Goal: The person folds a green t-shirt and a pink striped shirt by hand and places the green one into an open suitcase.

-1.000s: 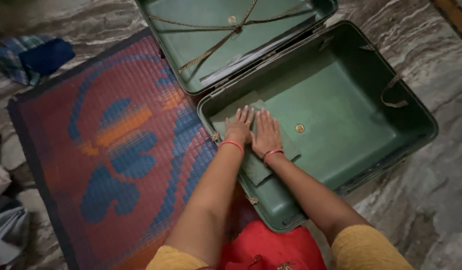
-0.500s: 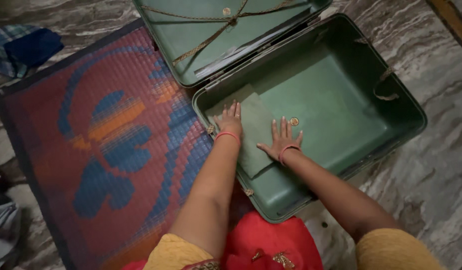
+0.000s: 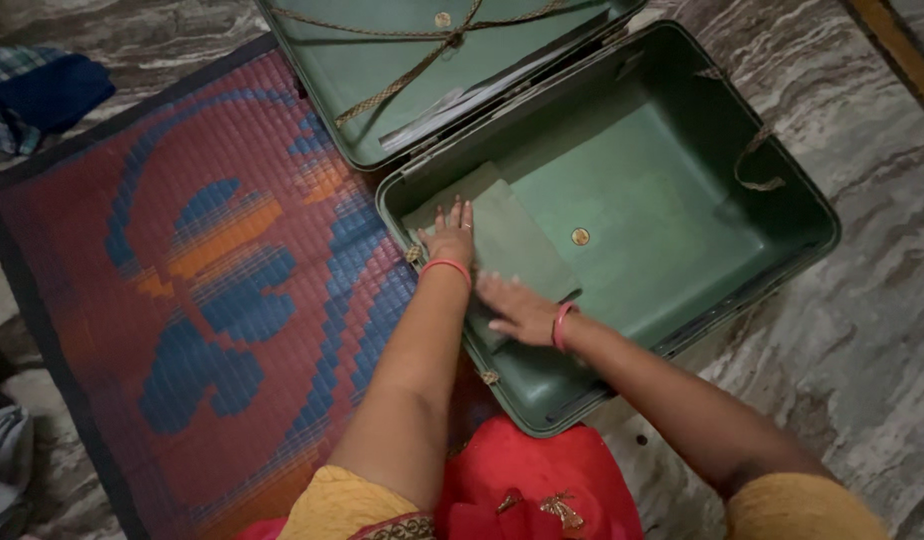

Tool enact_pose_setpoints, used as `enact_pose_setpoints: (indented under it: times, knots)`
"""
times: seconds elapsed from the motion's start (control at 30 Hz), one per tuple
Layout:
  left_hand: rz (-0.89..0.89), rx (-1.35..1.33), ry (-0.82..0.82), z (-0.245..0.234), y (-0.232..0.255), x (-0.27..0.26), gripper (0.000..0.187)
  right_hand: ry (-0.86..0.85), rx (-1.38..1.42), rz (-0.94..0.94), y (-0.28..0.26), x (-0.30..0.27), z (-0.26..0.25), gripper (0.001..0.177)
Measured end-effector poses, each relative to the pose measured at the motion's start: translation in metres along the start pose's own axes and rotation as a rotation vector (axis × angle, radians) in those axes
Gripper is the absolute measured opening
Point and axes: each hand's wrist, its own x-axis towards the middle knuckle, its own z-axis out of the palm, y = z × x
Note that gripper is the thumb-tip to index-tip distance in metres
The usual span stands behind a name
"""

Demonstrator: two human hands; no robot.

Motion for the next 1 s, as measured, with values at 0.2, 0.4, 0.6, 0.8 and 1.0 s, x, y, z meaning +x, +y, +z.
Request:
enact_pose_setpoints:
  times: [0.2,0.4,0.6,0.8,1.0]
  knots:
    - [-0.047,0.044,-0.069,0.005,0.001,0.002,0.125,-0.239,-0.016,0.122,-0.035,-0.002,0.004,0.097]
    - [-0.116,0.201,0.117,0.042,0.006,0.039,0.085,0.300,-0.086,0.212,-0.014,0.005,0.013,0.084]
    - [0.003,0.170,0.330,0.059,0.012,-0.019,0.078,0.510,-0.283,0.533,-0.033,0.006,-0.019,0.082]
    - [0.051,0.106,0.545,0.052,0.015,-0.084,0.078,0.578,-0.286,0.593,-0.039,0.006,-0.031,0.083]
    - [0.112,-0.062,0.675,0.028,0.005,-0.156,0.093,0.684,-0.304,0.517,-0.069,0.009,-0.041,0.084]
